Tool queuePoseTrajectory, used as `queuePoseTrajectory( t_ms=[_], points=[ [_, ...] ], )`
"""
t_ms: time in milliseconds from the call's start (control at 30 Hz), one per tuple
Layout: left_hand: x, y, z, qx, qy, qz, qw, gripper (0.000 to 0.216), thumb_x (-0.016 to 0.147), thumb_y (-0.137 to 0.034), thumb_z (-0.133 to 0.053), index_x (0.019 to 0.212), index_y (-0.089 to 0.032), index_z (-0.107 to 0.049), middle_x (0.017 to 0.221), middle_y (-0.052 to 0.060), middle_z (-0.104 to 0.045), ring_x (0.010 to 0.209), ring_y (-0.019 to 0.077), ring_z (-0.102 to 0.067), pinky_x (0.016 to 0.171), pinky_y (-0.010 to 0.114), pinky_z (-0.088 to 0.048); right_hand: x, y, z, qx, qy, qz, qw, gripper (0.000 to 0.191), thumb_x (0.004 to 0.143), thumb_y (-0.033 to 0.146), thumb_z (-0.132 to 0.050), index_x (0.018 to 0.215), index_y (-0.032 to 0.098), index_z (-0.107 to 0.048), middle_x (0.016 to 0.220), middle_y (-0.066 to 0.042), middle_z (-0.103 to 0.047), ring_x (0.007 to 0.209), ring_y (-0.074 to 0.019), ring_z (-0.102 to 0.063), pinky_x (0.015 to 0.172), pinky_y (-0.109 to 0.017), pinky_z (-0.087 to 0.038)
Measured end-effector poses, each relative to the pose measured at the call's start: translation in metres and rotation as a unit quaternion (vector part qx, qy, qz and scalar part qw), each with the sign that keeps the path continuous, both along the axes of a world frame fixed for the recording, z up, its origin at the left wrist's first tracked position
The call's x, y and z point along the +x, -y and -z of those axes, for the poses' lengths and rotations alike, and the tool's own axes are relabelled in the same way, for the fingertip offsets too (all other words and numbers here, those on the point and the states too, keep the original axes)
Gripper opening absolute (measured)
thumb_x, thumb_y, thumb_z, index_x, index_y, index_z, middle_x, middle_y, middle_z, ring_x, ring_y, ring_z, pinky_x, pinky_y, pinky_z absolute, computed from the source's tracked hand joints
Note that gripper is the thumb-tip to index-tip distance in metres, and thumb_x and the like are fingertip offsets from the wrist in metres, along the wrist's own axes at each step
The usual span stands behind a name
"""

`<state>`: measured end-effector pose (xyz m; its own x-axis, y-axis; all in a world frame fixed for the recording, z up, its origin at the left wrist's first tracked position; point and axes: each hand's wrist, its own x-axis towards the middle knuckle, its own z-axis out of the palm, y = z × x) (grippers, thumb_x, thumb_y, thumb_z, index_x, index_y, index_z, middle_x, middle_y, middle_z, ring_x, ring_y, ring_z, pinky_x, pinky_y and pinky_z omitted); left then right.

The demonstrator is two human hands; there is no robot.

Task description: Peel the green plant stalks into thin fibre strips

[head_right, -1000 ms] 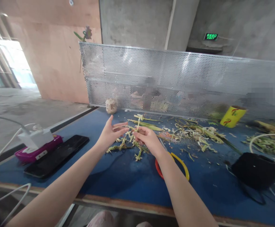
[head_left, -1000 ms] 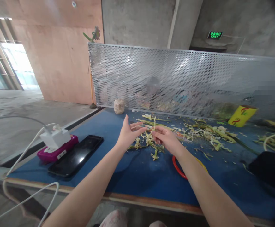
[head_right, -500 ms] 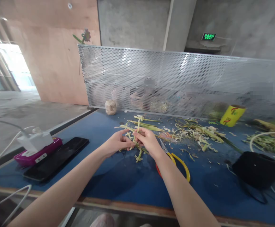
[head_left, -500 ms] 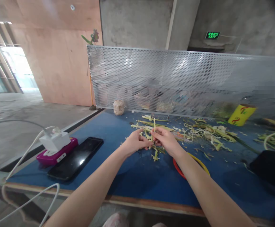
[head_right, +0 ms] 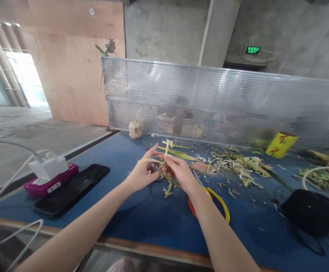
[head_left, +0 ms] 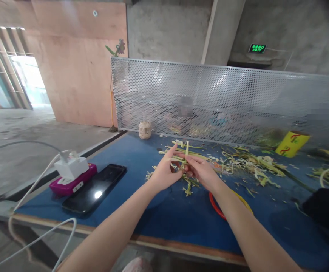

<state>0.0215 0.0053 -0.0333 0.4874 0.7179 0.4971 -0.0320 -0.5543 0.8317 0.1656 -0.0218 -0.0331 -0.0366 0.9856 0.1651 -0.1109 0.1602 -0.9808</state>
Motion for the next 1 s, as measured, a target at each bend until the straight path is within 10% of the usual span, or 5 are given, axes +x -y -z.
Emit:
queuePoseTrajectory(
  t_ms=[233,467,1000],
  points=[
    [0.006,0.0,-0.003,-0.106,0.07,0.052,0.991,0.078,0.07,-0.021,-0.06,0.135,-0.019,-0.016,0.093,0.007,-0.06,0.063,0.0094,-0.055,0.058,0.024,-0.045,-0.003,0.002,-0.002,0.042,0.054,0.033,0.997,0.036,0.073,0.044,-0.054,0.101,0.025,-0.063,0.058,0.001,-0.05,0.05,-0.0103,-0.04,0.046,-0.024,-0.03],
    [0.006,0.0,-0.007,-0.117,0.099,0.028,0.988,0.083,0.066,-0.019,-0.064,0.133,-0.017,-0.016,0.094,0.007,-0.06,0.056,0.0067,-0.054,0.059,0.025,-0.047,0.003,0.0,-0.005,0.166,0.165,0.167,0.958,0.016,0.067,0.035,-0.061,0.077,0.023,-0.068,0.091,-0.004,-0.058,0.092,-0.0189,-0.051,0.082,-0.032,-0.036],
    [0.004,0.005,-0.019,-0.142,0.081,0.052,0.985,0.058,0.068,-0.022,-0.063,0.12,-0.015,-0.039,0.076,0.004,-0.058,0.048,0.0077,-0.051,0.039,0.019,-0.041,-0.007,-0.003,0.002,0.189,0.032,0.175,0.966,0.01,0.067,0.03,-0.062,0.066,0.021,-0.066,0.079,-0.001,-0.052,0.076,-0.0149,-0.05,0.069,-0.029,-0.038]
  ],
)
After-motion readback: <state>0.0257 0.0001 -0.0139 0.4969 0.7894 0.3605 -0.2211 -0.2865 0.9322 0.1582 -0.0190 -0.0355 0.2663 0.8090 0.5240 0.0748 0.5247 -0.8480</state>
